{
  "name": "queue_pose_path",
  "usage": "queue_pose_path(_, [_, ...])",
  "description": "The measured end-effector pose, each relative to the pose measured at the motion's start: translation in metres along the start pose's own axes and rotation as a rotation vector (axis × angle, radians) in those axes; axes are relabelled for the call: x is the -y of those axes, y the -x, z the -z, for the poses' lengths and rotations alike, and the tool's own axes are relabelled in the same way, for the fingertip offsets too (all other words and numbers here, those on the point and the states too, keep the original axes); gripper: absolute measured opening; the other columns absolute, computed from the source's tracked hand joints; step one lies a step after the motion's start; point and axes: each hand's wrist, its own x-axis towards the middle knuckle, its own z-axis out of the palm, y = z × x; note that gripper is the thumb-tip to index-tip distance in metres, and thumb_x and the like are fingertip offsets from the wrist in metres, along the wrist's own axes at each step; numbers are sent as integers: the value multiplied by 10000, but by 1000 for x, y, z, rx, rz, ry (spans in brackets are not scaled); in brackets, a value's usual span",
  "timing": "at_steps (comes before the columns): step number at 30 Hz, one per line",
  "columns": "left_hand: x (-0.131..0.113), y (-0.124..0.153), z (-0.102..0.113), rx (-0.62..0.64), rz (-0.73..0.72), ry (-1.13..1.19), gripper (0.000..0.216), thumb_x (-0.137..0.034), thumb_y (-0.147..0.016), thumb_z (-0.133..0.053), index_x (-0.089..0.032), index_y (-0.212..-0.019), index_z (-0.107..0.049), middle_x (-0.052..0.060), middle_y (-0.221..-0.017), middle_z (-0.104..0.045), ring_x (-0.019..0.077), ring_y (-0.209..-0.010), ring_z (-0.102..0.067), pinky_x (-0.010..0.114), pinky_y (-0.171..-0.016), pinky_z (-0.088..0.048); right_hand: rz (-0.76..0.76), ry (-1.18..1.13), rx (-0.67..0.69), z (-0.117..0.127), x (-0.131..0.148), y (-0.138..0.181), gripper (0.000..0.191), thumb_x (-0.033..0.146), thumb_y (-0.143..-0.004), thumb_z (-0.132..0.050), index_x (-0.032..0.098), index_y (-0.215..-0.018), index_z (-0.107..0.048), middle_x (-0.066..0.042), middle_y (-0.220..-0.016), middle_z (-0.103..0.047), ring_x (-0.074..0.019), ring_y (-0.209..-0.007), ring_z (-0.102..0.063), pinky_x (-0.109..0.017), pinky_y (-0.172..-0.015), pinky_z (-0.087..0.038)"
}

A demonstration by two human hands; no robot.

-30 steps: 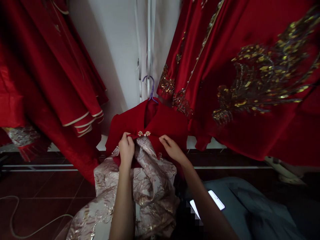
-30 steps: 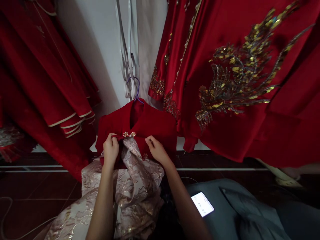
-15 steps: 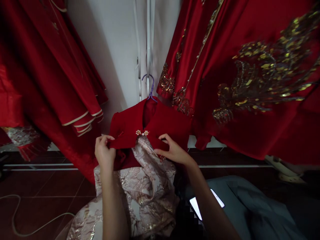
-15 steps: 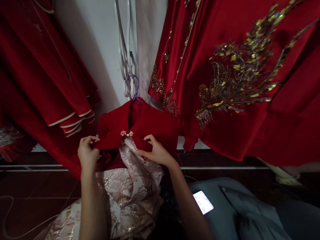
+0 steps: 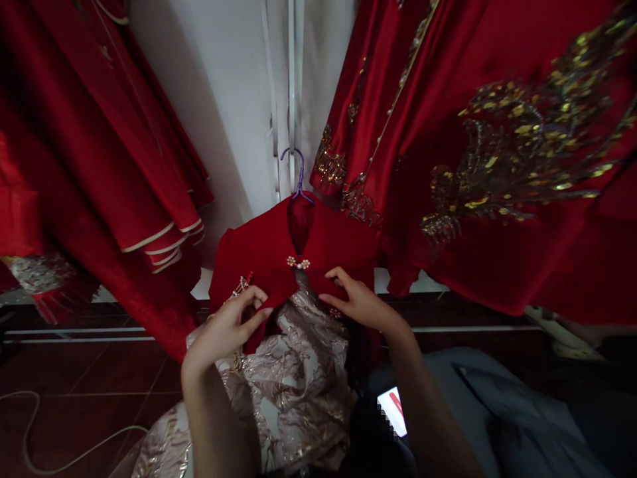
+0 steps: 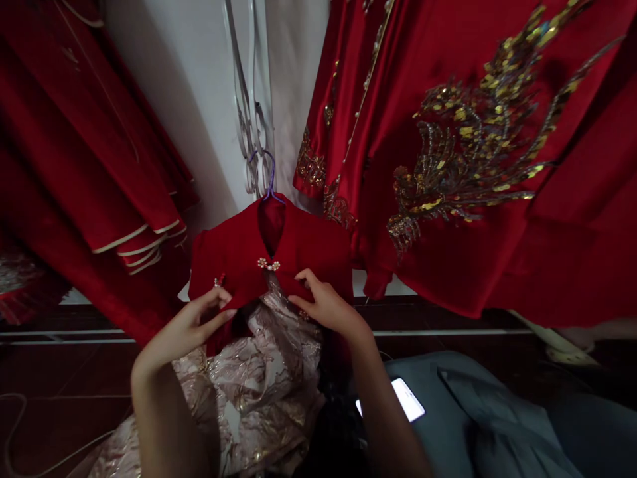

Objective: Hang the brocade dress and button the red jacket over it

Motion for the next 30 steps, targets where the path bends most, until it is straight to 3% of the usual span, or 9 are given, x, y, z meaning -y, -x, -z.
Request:
queue_pose_path(5, [18, -42, -49, 73, 18, 135, 146, -327, -837, -460, -209, -909, -509, -37, -727, -556, 70, -498, -480, 207, -529, -440, -39, -25, -114, 12, -11, -1, 237, 432, -822, -515, 205, -886, -534, -20, -832, -651, -171, -732, -612, -298, -701, -462])
queue_pose_path(8, [43, -75, -90, -160, 5, 122, 122, -272, -807, -502, -196, -896, -539, 19, -868, -607, 123, -775, -584, 257, -767, -458, -49, -204, -152, 13, -13, -3, 253, 446, -811, -519, 204, -883, -533, -13, -830, -649, -161, -739, -611, -283, -679, -477])
queue_pose_path(10, [56, -90, -110, -263, 85, 191, 208, -319, -793, -536, -192, -956, -552, 42, -903, -618, 144, -826, -586, 279, -802, -449, -79, -355, -207, 10, -10, -6, 276, 464, -796, -532, 204, -891, -535, -13, -838, -653, -160, -753, -617, -279, -674, -490])
queue_pose_path(14, [65, -99, -113, -158, 180, 667, 555, -624, -805, -372, -156, -1004, -592, 87, -925, -636, 158, -817, -591, 267, -734, -477, -146, -552, -342, -7, -1, -18, 302, 476, -797, -526, 218, -955, -528, -32, -905, -672, -167, -816, -640, -296, -729, -514])
queue_pose_path(16, [65, -97, -105, -88, 226, 895, 739, -746, -754, -246, -133, -915, -627, 98, -862, -644, 161, -781, -601, 256, -700, -482, -104, -591, -286, -20, 1, -23, 326, 446, -804, -531, 234, -1050, -510, -44, -1002, -665, -174, -917, -634, -320, -811, -508])
queue_pose_path(18, [66, -95, -100, -107, 253, 994, 763, -783, -708, -277, -123, -827, -639, 89, -785, -642, 158, -733, -601, 248, -670, -479, -24, -588, -162, -32, -1, -26, 384, 404, -807, -542, 242, -1151, -484, -59, -1130, -625, -179, -1054, -588, -341, -908, -472])
queue_pose_path(21, [69, -92, -101, -228, 230, 906, 542, -650, -693, -529, -126, -786, -635, 46, -726, -629, 133, -668, -577, 226, -618, -460, 62, -484, -71, -47, -9, -28, 484, 357, -822, -527, 238, -1279, -418, -80, -1292, -522, -184, -1189, -495, -368, -994, -412])
queue_pose_path(25, [71, -91, -103, -396, 107, 689, 318, -442, -643, -692, -142, -697, -602, -11, -657, -591, 86, -587, -514, 183, -557, -402, 103, -179, -127, -57, -21, -28, 578, 329, -820, -523, 212, -1359, -350, -101, -1378, -431, -209, -1260, -418, -415, -1065, -321])
queue_pose_path(30, [72, -90, -96, -986, 108, 423, 281, -414, -679, -671, -161, -713, -554, -61, -557, -468, 59, -489, -404, 170, -482, -326, 68, 24, -11, -57, -29, -25, 677, 335, -807, -529, 185, -1413, -268, -123, -1479, -241, -217, -1371, -199, -418, -1104, -223])
